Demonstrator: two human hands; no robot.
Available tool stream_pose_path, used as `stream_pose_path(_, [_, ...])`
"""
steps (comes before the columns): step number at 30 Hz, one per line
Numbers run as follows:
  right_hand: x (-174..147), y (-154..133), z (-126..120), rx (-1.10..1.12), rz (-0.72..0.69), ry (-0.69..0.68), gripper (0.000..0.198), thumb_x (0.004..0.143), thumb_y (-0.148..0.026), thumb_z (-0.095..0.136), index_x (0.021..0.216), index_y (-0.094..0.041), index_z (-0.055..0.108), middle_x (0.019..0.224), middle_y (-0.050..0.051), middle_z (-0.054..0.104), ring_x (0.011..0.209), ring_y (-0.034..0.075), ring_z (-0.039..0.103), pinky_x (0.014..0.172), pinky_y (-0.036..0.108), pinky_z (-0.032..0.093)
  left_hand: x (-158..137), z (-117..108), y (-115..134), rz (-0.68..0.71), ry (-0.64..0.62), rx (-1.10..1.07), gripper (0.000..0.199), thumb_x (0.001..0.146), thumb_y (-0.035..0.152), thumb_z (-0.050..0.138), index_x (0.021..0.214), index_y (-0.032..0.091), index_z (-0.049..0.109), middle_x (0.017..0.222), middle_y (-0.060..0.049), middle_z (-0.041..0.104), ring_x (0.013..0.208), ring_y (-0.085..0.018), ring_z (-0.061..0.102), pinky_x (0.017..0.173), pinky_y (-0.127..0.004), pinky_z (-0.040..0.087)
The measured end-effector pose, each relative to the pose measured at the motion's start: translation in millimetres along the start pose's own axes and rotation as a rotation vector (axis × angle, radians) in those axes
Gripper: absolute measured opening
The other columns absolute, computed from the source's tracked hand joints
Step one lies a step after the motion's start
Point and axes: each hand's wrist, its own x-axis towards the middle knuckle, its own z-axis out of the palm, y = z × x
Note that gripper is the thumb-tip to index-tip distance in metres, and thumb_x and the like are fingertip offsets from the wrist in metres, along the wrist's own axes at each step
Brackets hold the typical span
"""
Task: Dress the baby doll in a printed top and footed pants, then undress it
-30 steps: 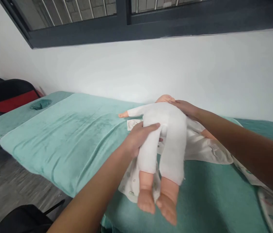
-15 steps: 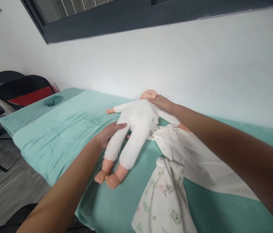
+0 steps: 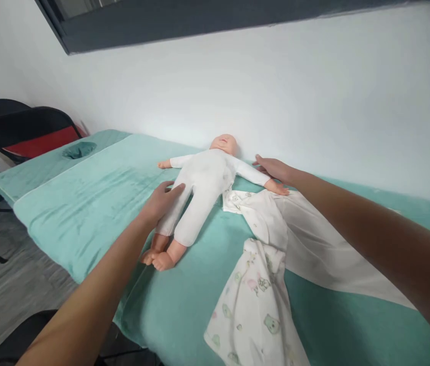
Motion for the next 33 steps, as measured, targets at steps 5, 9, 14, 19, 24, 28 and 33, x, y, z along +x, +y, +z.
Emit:
stream_pose_path(5, [-51.2, 60.3, -54.8, -0.188, 0.089, 0.118, 0.059, 0.093, -0.068, 0.034, 0.076, -0.020, 0.063, 0.084, 0.011, 0.070, 0.074, 0.020, 0.064, 0.071, 0.032, 0.052, -78.5, 10.8, 25.2, 0.306, 0.036, 0.149, 0.029, 0.092, 0.041, 0.047, 0.104, 0.021, 0.064, 0.104, -0.006, 0.068, 0.095, -0.022, 0.062, 0.086, -0.037, 0.048])
stream_pose_path(9, [-99.8, 75.0, -75.8, -0.654, 0.031, 0.064, 0.045, 0.087, -0.062, 0.048, 0.081, -0.022, 0.066, 0.089, 0.007, 0.071, 0.082, 0.025, 0.065, 0.070, 0.033, 0.047, -145.6, 43.0, 38.4, 0.392, -0.459, 0.177, 0.037, 0.088, 0.057, 0.051, 0.092, 0.021, 0.062, 0.095, -0.004, 0.065, 0.089, -0.023, 0.060, 0.080, -0.038, 0.048])
stream_pose_path(14, [-160.2, 61.4, -74.7, -0.917, -0.116, 0.005, 0.029, 0.087, -0.040, 0.050, 0.107, -0.025, 0.065, 0.107, 0.008, 0.071, 0.094, 0.029, 0.064, 0.073, 0.035, 0.044, -174.9, 71.2, 45.6, 0.512, -0.524, 0.248, 0.024, 0.086, 0.043, 0.059, 0.084, 0.019, 0.055, 0.097, -0.006, 0.061, 0.098, -0.026, 0.056, 0.084, -0.040, 0.048])
stream_pose_path(19, [-232.8, 35.9, -75.7, -0.957, -0.326, 0.056, 0.027, 0.095, -0.034, 0.041, 0.111, -0.026, 0.060, 0.112, 0.007, 0.068, 0.098, 0.026, 0.062, 0.070, 0.032, 0.040, -187.9, 82.1, 82.3, 0.893, -0.437, 0.191, 0.016, 0.081, 0.023, 0.065, 0.097, 0.021, 0.063, 0.144, -0.010, 0.045, 0.135, -0.029, 0.039, 0.109, -0.045, 0.039])
stream_pose_path(24, [-320.0, 7.5, -77.6, -1.000, -0.549, 0.124, 0.024, 0.099, -0.032, 0.038, 0.105, -0.024, 0.060, 0.104, 0.005, 0.066, 0.081, 0.019, 0.062, 0.060, 0.028, 0.034, -202.3, 99.8, 136.4, 1.204, -0.275, 0.342, 0.020, 0.082, 0.019, 0.065, 0.101, 0.024, 0.064, 0.154, -0.009, 0.036, 0.146, -0.032, 0.025, 0.117, -0.058, 0.021])
stream_pose_path(28, [-376.5, 1.0, -88.8, -1.018, -0.535, 0.123, 0.024, 0.100, -0.032, 0.038, 0.102, -0.024, 0.060, 0.099, 0.005, 0.065, 0.077, 0.019, 0.061, 0.058, 0.029, 0.032, -211.1, 106.4, 163.2, 1.314, -0.246, 0.525, 0.030, 0.083, 0.007, 0.054, 0.107, 0.024, 0.061, 0.109, -0.007, 0.062, 0.106, -0.023, 0.059, 0.103, -0.046, 0.039])
stream_pose_path(33, [-417.7, 9.7, -112.6, -0.767, -0.295, 0.193, 0.018, 0.095, -0.040, 0.048, 0.099, -0.027, 0.059, 0.098, 0.003, 0.069, 0.078, 0.021, 0.062, 0.061, 0.030, 0.038, -220.1, 108.4, 170.1, 1.243, -0.042, 0.618, 0.028, 0.087, 0.010, 0.046, 0.110, 0.020, 0.057, 0.104, -0.010, 0.063, 0.088, -0.023, 0.062, 0.072, -0.033, 0.044])
